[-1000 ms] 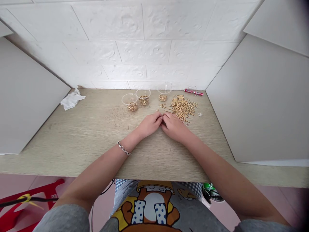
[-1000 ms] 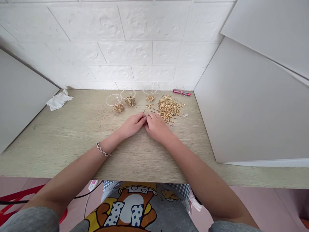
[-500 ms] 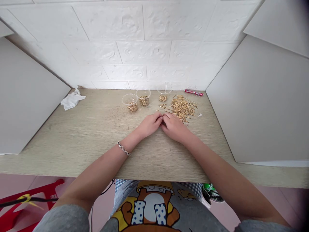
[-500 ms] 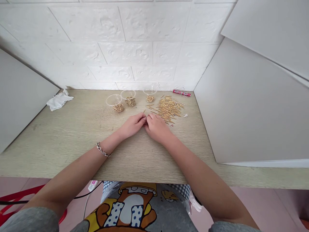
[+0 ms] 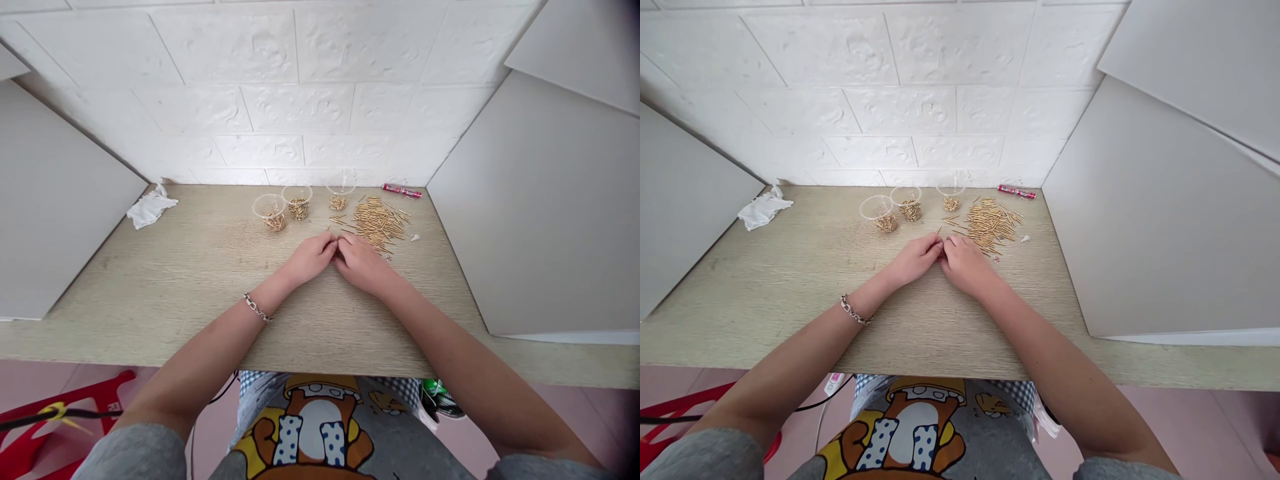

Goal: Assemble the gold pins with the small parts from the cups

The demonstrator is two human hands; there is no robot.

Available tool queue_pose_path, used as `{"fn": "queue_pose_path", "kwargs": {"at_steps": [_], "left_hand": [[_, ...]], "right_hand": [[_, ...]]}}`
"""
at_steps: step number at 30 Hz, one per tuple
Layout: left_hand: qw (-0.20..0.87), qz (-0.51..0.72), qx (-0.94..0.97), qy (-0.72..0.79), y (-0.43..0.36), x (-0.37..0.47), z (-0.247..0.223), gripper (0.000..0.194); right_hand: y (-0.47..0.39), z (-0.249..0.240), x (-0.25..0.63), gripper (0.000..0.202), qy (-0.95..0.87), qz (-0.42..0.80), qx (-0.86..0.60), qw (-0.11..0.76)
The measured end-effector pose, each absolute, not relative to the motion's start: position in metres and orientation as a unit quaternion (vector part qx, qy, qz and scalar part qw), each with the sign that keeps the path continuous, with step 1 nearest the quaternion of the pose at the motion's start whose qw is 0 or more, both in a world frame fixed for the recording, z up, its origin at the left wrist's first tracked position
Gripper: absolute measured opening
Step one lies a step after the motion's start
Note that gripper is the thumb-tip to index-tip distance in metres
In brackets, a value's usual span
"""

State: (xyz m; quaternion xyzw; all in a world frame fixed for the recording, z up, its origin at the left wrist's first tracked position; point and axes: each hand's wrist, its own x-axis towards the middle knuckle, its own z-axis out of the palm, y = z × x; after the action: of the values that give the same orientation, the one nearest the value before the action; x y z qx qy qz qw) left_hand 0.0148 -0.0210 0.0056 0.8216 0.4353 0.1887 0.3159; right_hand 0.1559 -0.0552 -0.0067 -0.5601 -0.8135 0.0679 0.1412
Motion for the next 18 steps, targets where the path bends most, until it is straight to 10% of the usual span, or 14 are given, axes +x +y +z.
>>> {"fn": "queue_pose_path", "kwargs": {"at_steps": [18], "left_hand": [[0.304, 0.191, 0.825, 0.437, -0.0206, 0.0147, 0.0019, 0.022]], "right_hand": [[-0.0540, -0.0088, 0.1568, 0.020, -0.816, 0.061, -0.557, 0.140]]}}
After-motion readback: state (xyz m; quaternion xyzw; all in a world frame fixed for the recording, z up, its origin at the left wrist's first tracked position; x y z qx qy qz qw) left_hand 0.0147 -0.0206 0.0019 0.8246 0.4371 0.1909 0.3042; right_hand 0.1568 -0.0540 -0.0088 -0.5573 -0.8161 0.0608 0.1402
